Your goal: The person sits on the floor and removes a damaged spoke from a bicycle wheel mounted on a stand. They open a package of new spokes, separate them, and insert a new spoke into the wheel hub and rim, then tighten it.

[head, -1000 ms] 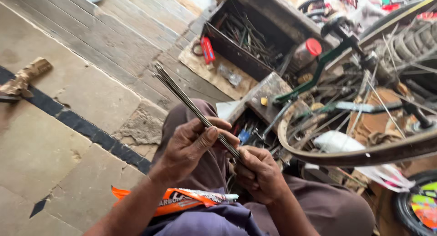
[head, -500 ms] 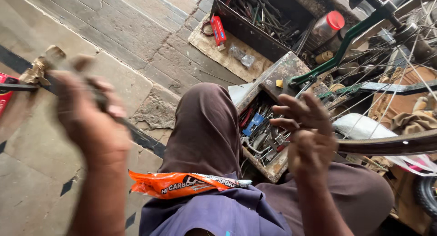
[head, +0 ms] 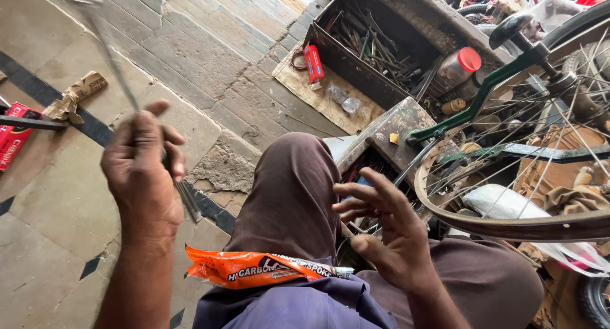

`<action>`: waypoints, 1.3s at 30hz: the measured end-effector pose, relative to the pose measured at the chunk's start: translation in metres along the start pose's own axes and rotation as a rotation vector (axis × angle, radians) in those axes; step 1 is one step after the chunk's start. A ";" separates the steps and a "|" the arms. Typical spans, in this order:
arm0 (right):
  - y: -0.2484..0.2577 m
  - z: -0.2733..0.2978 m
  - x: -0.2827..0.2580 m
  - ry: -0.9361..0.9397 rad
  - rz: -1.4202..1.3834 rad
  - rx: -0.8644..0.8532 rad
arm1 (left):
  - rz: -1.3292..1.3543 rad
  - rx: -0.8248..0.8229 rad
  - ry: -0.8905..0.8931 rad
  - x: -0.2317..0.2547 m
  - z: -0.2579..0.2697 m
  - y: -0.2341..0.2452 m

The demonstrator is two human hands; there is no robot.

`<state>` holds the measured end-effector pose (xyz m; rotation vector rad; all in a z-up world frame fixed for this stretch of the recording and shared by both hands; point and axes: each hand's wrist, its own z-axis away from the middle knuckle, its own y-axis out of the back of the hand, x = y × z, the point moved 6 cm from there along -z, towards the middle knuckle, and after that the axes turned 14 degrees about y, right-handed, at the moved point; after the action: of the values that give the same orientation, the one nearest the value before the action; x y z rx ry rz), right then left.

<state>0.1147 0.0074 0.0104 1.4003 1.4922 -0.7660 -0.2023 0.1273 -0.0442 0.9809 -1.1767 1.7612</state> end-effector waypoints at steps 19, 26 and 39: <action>-0.038 0.054 0.074 -0.713 0.490 -0.851 | -0.602 0.100 0.476 -0.196 -0.035 0.133; -0.049 0.050 0.077 -0.620 0.413 -0.840 | -0.727 0.181 0.616 -0.289 -0.025 0.212; 0.005 0.057 0.132 -0.712 -0.233 0.138 | -0.485 -0.145 0.686 -0.271 -0.015 0.144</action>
<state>0.1403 0.0096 -0.1310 0.8989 1.0506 -1.3648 -0.2288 0.0534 -0.3410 0.4500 -0.5551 1.4140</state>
